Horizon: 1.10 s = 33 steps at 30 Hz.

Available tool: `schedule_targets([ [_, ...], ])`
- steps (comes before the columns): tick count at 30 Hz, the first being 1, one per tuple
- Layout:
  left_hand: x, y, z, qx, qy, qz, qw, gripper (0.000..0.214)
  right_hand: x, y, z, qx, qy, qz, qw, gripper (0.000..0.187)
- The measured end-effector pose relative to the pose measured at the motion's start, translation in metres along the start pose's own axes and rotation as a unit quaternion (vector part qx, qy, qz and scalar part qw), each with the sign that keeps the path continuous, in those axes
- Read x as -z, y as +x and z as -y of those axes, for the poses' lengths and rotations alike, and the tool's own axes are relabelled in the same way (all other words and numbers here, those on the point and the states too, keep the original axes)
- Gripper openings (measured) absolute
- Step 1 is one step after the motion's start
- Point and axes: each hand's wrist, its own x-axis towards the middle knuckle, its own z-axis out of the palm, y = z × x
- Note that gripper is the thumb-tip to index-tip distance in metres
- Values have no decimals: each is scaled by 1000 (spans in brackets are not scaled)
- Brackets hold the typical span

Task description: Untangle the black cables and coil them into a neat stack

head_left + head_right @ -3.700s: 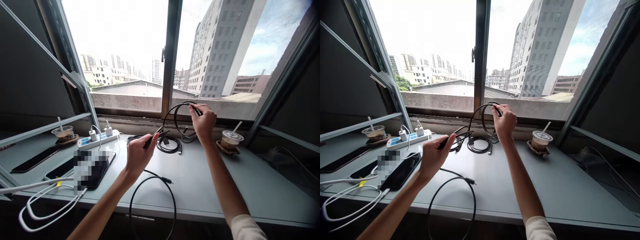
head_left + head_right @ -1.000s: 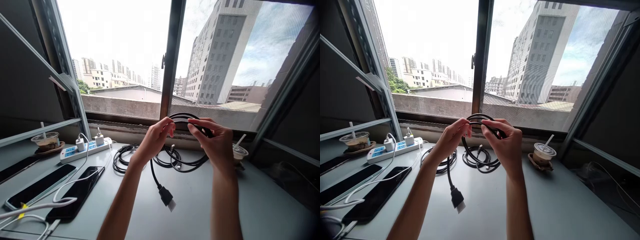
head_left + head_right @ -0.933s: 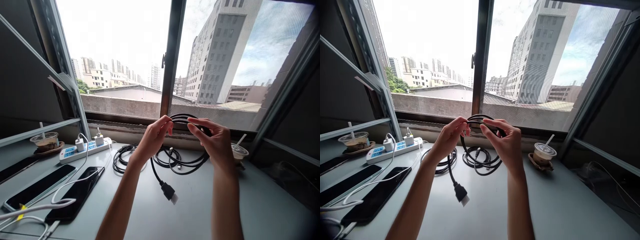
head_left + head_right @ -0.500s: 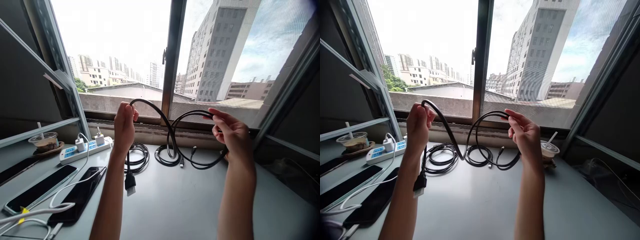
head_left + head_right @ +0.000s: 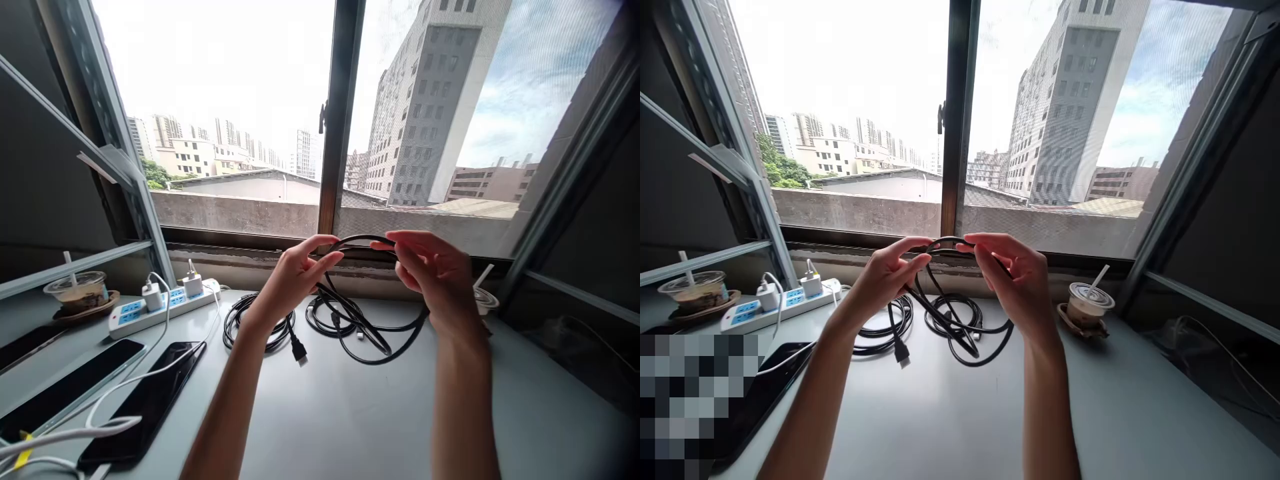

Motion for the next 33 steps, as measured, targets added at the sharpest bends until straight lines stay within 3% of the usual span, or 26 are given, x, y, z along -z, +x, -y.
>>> schedule_targets([
  [5,0,-4,-7,20,-16,6,1000,21,4,-4,5,19,-25,39,999,13],
  [9,2,-5,-12,-29,30,-80,996,22,11,-5,11,19,-57,40,997,17],
  [12,10,-5,-12,-55,31,-144,988,25,21,-4,10,-31,-100,30,994,25],
  [17,33,-6,-6,-44,0,-269,962,30,45,-2,-2,-141,-114,-39,983,31],
  [20,43,-6,-1,-23,15,-324,946,32,60,-3,-3,-160,-73,-97,980,37],
  [27,53,1,23,16,-9,-391,920,31,79,-14,18,-72,60,-218,972,44],
  [31,59,5,37,40,-66,-434,898,31,90,-24,24,-5,45,-218,975,45],
  [33,63,6,42,50,-66,-457,885,30,97,-27,22,-33,8,-189,981,45],
])
